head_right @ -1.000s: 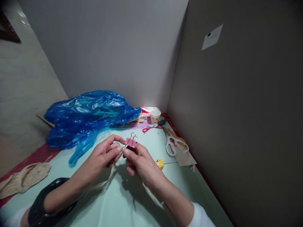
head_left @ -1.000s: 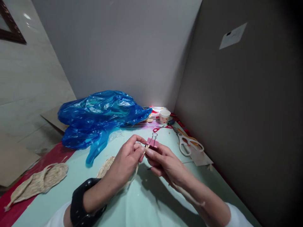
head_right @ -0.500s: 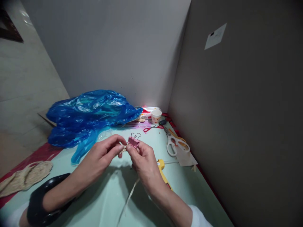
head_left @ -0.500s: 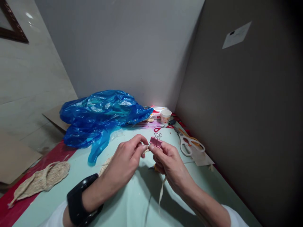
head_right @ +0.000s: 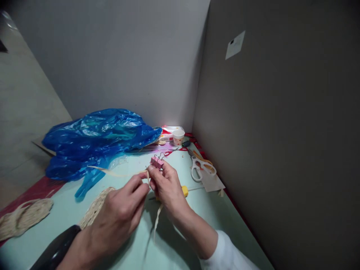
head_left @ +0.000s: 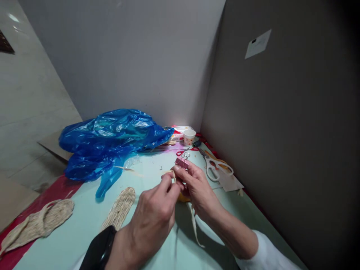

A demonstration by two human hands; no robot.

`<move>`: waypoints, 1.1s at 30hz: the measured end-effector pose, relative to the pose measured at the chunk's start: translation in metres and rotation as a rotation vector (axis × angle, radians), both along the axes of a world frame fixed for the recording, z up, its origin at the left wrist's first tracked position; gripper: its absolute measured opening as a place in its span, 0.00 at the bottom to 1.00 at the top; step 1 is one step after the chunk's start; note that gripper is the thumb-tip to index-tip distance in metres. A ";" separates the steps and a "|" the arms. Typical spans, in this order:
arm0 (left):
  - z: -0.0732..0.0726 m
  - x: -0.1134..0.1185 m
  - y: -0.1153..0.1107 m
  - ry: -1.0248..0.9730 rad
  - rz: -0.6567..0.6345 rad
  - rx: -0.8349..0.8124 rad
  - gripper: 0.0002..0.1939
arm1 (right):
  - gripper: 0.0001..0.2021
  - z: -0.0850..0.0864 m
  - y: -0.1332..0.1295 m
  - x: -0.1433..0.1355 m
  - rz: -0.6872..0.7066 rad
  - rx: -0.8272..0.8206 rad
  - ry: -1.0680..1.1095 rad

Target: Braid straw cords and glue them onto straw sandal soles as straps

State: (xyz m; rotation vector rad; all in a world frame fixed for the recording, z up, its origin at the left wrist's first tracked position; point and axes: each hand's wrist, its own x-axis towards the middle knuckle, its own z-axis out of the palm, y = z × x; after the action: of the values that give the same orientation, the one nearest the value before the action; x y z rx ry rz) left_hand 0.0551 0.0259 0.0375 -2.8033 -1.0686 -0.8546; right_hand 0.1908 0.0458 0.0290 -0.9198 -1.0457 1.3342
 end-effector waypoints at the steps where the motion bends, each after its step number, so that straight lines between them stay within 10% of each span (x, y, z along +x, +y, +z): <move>1: -0.001 0.001 -0.001 0.050 -0.006 0.009 0.16 | 0.10 0.001 0.000 0.001 -0.008 -0.016 0.011; 8: 0.030 -0.015 0.011 -0.305 0.114 -0.244 0.11 | 0.09 0.008 0.000 0.006 -0.006 -0.037 -0.019; 16: 0.007 -0.006 0.031 -1.007 -0.135 -1.379 0.12 | 0.20 0.005 -0.004 -0.006 0.222 -0.035 -0.051; 33: 0.010 -0.010 0.024 -0.940 -0.051 -1.257 0.15 | 0.08 0.004 -0.013 -0.002 0.176 0.098 -0.417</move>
State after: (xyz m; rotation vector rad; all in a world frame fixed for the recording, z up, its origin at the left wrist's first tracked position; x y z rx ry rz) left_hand 0.0452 0.0500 0.0479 -3.2102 -2.2947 -2.2896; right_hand 0.1889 0.0328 0.0329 -1.0776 -1.5276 1.2473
